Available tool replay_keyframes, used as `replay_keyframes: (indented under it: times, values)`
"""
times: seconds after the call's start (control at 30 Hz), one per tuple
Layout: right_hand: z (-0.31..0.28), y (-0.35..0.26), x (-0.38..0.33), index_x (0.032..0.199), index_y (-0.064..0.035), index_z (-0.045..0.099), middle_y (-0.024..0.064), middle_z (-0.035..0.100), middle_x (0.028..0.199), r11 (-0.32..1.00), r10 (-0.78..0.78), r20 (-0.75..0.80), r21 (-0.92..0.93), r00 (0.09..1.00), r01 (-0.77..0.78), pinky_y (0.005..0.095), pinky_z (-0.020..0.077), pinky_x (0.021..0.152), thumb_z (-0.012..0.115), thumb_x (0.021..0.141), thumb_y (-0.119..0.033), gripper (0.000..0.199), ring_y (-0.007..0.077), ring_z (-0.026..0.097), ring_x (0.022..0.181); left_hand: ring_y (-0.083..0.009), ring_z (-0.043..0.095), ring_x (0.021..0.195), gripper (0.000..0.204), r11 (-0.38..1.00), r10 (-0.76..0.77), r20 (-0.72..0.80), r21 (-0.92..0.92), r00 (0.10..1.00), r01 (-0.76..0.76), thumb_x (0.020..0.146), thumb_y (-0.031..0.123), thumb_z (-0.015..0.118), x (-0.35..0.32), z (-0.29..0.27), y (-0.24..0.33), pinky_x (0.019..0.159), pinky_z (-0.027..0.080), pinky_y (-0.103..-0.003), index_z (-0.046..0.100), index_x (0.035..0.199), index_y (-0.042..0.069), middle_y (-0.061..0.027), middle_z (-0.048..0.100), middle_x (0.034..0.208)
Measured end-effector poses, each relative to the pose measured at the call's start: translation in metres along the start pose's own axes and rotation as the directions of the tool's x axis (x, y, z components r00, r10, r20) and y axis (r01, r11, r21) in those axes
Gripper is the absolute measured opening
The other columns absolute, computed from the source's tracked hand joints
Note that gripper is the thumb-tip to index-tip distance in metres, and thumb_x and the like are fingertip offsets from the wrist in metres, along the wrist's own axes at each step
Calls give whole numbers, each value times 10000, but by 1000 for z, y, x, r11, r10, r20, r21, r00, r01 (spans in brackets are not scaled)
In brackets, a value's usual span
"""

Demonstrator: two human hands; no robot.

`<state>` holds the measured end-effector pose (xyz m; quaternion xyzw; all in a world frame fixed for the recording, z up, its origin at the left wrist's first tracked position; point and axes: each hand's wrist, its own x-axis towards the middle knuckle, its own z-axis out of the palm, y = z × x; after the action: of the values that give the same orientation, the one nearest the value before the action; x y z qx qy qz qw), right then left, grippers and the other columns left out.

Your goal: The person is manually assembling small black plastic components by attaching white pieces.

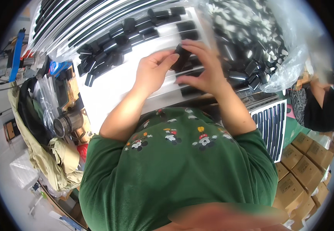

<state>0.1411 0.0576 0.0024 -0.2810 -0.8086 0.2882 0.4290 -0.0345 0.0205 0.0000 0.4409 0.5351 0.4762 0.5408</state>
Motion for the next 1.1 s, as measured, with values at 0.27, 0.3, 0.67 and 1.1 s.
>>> replay_keyframes:
  times: [0.27,0.3,0.67,1.1]
  values:
    - [-1,3,-13,1125,-92,581,92,572,1053,958,-29,-95,-287,995,0,394,395,910,824,513,-202,667,287,542,990,-65,578,725,256,995,-82,46,-49,996,85,872,211,622,-2,17,-16,655,453,-213,652,990,-14,-45,670,788]
    - [-2,4,-12,1120,-119,578,77,571,1034,950,-2,-67,-313,998,-19,402,391,915,806,535,-193,632,289,535,993,-65,578,725,256,995,-82,46,-48,996,84,872,211,622,1,17,-22,655,453,-213,652,990,-14,-45,670,788]
    - [-139,133,17,1034,-91,623,144,649,953,365,547,-306,-750,779,-551,390,478,789,600,818,-262,277,317,612,901,-292,507,946,314,383,575,86,850,814,-361,759,189,695,46,-2,-37,799,401,-395,610,1048,101,-95,535,980]
    - [-144,126,27,1009,-144,673,158,647,879,479,377,-184,-800,908,-361,363,489,767,595,712,-151,307,306,620,810,-285,481,1049,367,61,567,25,995,823,-73,729,132,633,59,-119,-27,898,343,-444,600,1094,119,-75,562,1125]
